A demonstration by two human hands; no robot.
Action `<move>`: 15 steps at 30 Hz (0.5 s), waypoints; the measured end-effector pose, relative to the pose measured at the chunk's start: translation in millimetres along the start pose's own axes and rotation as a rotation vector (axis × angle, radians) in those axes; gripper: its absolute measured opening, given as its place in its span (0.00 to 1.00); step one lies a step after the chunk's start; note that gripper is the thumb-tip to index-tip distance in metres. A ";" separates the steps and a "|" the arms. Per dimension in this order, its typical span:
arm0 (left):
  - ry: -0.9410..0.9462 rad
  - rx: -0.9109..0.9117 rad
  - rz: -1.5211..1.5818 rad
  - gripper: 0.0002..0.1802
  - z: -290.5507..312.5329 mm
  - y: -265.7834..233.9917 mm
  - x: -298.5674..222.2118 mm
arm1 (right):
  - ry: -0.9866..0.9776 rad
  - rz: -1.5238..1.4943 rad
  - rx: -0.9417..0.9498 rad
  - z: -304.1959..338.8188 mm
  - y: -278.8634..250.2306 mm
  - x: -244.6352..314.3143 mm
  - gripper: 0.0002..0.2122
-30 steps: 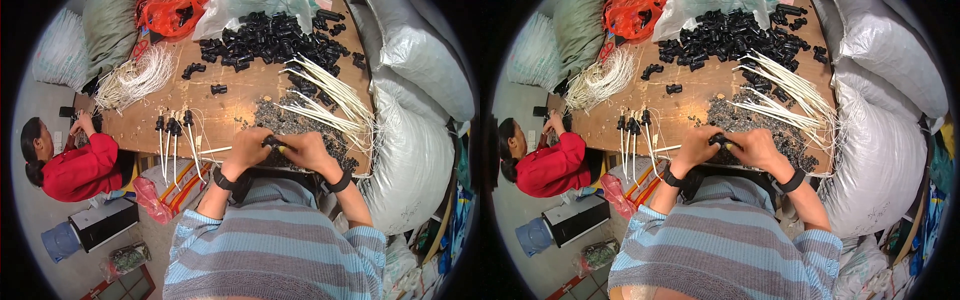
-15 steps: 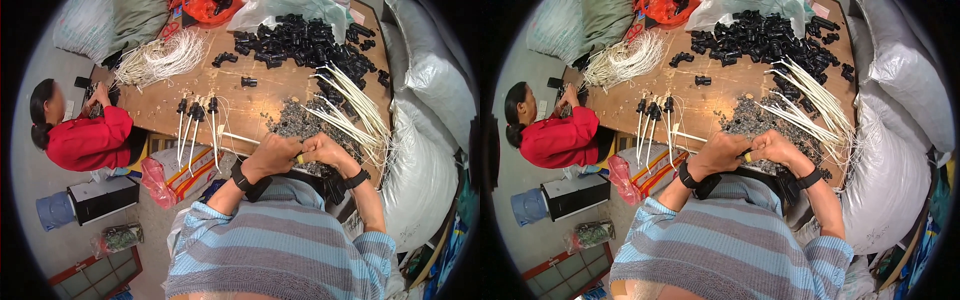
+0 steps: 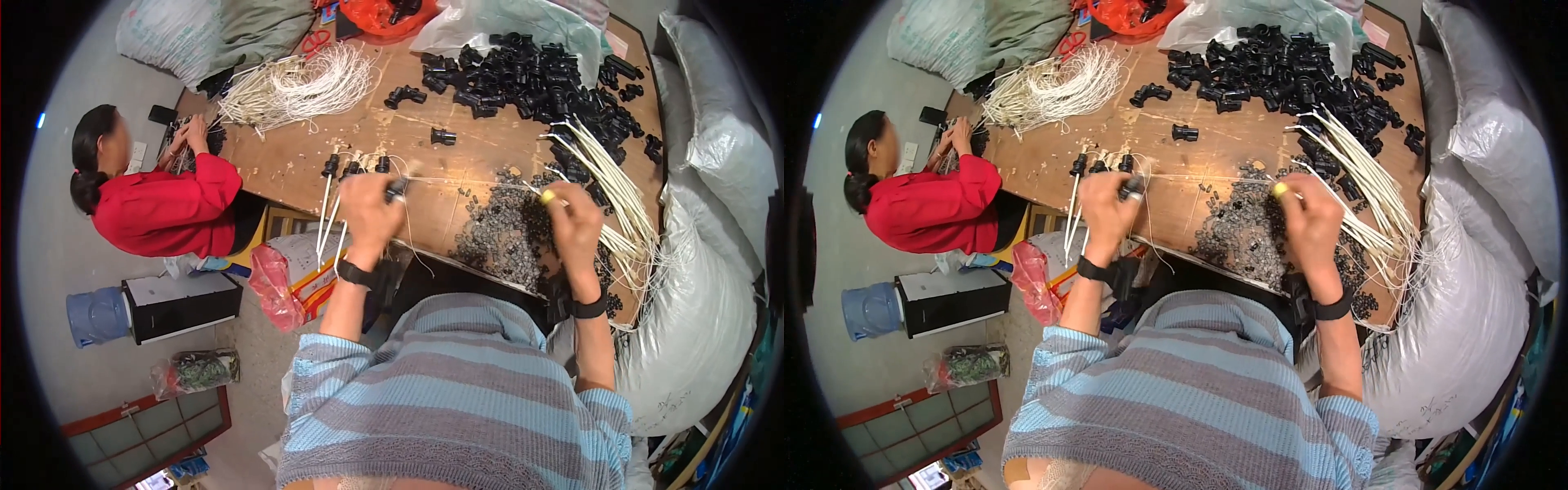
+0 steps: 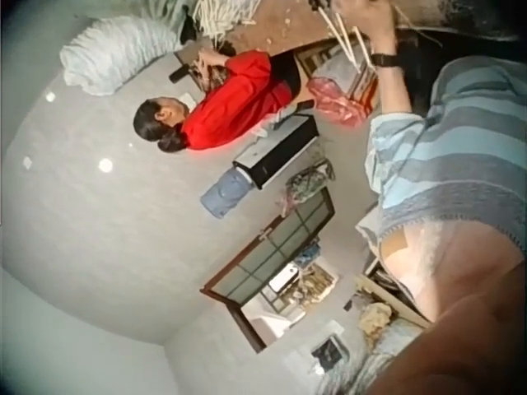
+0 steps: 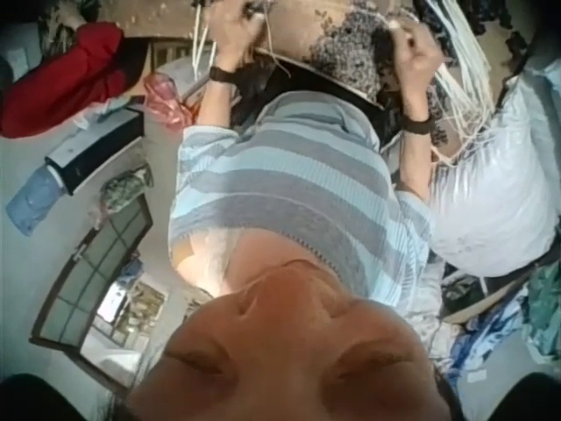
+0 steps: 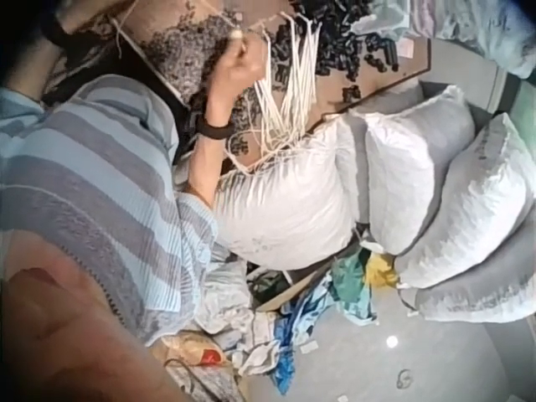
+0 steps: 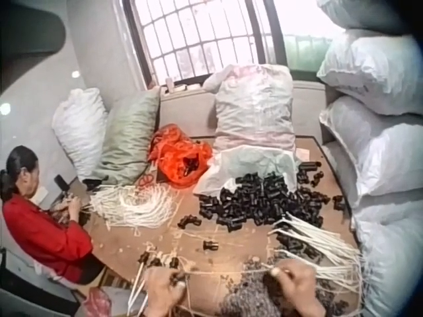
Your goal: The person assembles components by hand by picking up a black plastic housing and a white wire, threading the wire through the housing, and sliding a small yellow piece onto the wire. They then place the completed assembly onto the table and repeat the process.
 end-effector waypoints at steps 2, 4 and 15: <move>-0.009 0.048 -0.192 0.16 -4.7 0.1 29.5 | -0.025 0.145 0.066 10.0 12.8 -3.7 0.06; 0.004 -0.042 -0.232 0.19 -7.5 2.6 36.5 | -0.300 0.091 0.247 41.7 47.3 39.0 0.11; 0.173 0.165 0.115 0.23 -36.5 120.1 -35.7 | 0.150 0.890 0.172 41.3 -67.0 -115.7 0.06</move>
Point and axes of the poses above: each hand's wrist, its own z-axis away from the middle knuckle, its own y-axis out of the palm, x = y × z, the point moved 10 cm from there along -z, towards the middle knuckle, and after that the axes turned 12 degrees about -x, right-handed, at the moved point
